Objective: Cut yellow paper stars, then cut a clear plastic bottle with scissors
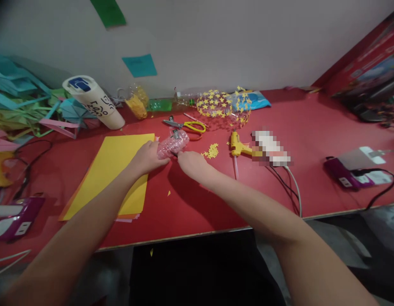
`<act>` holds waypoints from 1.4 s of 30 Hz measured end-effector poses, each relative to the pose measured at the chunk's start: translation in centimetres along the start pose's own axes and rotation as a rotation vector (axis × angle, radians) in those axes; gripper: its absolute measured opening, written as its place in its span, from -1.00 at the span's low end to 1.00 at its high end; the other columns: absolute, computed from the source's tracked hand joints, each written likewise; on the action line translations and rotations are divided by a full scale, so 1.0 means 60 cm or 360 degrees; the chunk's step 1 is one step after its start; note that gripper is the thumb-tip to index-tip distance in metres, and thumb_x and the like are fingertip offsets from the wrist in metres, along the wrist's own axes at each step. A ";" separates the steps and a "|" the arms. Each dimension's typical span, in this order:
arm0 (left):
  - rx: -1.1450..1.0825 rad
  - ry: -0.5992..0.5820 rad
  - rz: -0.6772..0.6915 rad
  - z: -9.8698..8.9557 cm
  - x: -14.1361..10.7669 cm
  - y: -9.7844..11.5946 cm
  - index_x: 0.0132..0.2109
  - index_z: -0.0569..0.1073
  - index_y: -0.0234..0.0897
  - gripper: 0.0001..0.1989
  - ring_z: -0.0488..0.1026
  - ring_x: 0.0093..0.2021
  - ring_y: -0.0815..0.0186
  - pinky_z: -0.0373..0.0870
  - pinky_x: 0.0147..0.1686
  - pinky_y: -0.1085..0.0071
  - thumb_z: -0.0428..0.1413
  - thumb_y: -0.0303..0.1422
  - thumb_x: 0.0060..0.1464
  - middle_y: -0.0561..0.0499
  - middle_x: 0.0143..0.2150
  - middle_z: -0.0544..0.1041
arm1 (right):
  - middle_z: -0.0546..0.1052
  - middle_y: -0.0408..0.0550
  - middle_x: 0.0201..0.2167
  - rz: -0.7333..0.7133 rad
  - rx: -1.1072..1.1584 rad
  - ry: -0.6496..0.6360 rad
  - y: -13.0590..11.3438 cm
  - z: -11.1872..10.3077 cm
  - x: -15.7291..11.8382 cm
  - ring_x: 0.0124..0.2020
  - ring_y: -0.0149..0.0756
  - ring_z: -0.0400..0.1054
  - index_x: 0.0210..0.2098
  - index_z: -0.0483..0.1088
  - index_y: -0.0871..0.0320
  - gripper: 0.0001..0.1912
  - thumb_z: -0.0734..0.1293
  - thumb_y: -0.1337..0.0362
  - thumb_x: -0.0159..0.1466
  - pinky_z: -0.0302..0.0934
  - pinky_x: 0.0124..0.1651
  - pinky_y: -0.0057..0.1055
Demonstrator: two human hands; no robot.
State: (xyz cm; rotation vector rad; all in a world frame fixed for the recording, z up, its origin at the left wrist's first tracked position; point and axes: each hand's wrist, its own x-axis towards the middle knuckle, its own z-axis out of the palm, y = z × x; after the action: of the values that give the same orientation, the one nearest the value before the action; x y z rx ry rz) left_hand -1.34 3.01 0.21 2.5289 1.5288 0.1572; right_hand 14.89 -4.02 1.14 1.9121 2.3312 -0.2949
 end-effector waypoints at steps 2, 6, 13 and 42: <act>-0.0101 -0.0074 0.0009 -0.008 0.004 -0.003 -0.18 0.43 -0.32 -0.67 0.49 -0.07 0.00 0.40 -0.06 0.18 0.15 -0.18 -0.04 -0.23 -0.14 0.53 | 0.61 0.29 -0.15 0.0004 0.0015 0.0014 0.001 0.001 0.004 -0.06 -0.04 0.53 0.13 0.33 0.37 -0.64 0.07 0.37 0.46 0.36 -0.10 -0.26; -0.0331 -0.0212 -0.0091 -0.020 0.009 -0.013 -0.22 0.44 -0.27 -0.67 0.53 -0.18 0.10 0.40 -0.19 0.27 0.14 -0.11 -0.03 -0.14 -0.19 0.58 | 0.59 0.31 -0.08 -0.0043 0.0049 0.0020 -0.002 -0.012 0.013 0.00 -0.03 0.50 0.08 0.39 0.35 -0.67 0.12 0.39 0.44 0.34 -0.02 -0.25; -0.0252 -0.0230 -0.0143 -0.024 0.013 -0.014 -0.18 0.48 -0.25 -0.63 0.53 -0.14 0.10 0.38 -0.18 0.31 0.14 -0.07 -0.03 -0.12 -0.16 0.60 | 0.60 0.24 -0.05 -0.0062 0.0077 0.0009 -0.001 -0.024 0.018 0.00 -0.08 0.51 0.10 0.42 0.27 -0.65 0.15 0.38 0.42 0.35 0.00 -0.29; -0.0062 -0.0255 0.0067 -0.027 0.022 -0.003 -0.19 0.47 -0.24 -0.68 0.54 -0.15 0.04 0.39 -0.21 0.29 0.06 -0.11 0.03 -0.15 -0.18 0.58 | 0.59 0.26 -0.04 -0.0070 0.0060 -0.0079 -0.010 -0.042 0.012 0.01 -0.06 0.50 0.10 0.41 0.30 -0.66 0.15 0.44 0.41 0.35 0.00 -0.27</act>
State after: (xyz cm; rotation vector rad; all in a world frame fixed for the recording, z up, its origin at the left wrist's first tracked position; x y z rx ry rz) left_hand -1.15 4.42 1.76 2.4782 1.3993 -0.0096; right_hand 14.26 -2.91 3.47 1.8498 2.3543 -0.3888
